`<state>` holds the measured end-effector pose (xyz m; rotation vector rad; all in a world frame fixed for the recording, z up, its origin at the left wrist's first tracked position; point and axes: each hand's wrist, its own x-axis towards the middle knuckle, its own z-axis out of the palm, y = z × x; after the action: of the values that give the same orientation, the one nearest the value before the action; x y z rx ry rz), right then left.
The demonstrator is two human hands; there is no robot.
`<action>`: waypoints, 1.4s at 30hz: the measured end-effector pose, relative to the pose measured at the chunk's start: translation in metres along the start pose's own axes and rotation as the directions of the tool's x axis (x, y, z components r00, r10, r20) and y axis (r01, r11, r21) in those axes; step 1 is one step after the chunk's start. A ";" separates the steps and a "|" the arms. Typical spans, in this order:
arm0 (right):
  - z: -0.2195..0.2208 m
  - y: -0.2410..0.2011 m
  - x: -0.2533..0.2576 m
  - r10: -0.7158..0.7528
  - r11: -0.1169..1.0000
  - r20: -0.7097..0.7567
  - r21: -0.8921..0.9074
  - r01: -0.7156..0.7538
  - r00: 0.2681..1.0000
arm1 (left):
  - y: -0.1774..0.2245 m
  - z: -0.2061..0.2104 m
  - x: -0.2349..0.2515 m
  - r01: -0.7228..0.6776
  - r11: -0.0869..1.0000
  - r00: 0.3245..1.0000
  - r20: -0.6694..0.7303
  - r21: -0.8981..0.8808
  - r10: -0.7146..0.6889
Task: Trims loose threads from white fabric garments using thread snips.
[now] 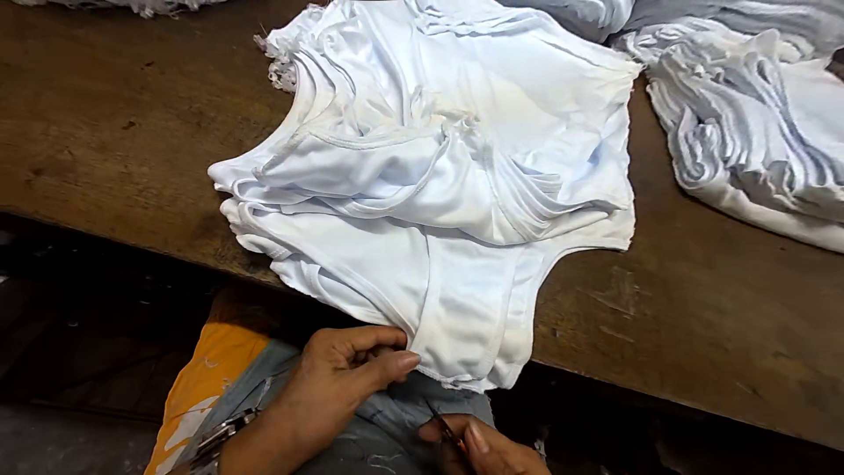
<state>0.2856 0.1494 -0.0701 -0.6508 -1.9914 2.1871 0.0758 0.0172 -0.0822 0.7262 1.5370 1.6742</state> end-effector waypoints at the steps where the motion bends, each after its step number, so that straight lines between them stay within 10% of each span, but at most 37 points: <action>1: 0.001 -0.001 0.001 -0.009 1.000 -0.010 0.005 0.009 1.000 | -0.002 0.003 0.001 -0.011 1.000 1.000 0.003 -0.003 0.011; 34: 0.024 0.006 0.032 -0.097 0.923 -0.127 -0.382 0.041 0.987 | -0.009 -0.008 -0.030 0.174 0.985 0.980 0.094 -0.001 -0.173; 42: -0.008 -0.019 0.005 -0.114 0.992 -0.093 -0.062 0.109 0.989 | -0.001 0.013 -0.011 0.237 0.934 0.961 0.203 -0.267 -0.186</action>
<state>0.2803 0.1609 -0.0531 -0.6228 -1.9965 2.0043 0.0930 0.0160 -0.0809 0.5157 1.1715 1.5824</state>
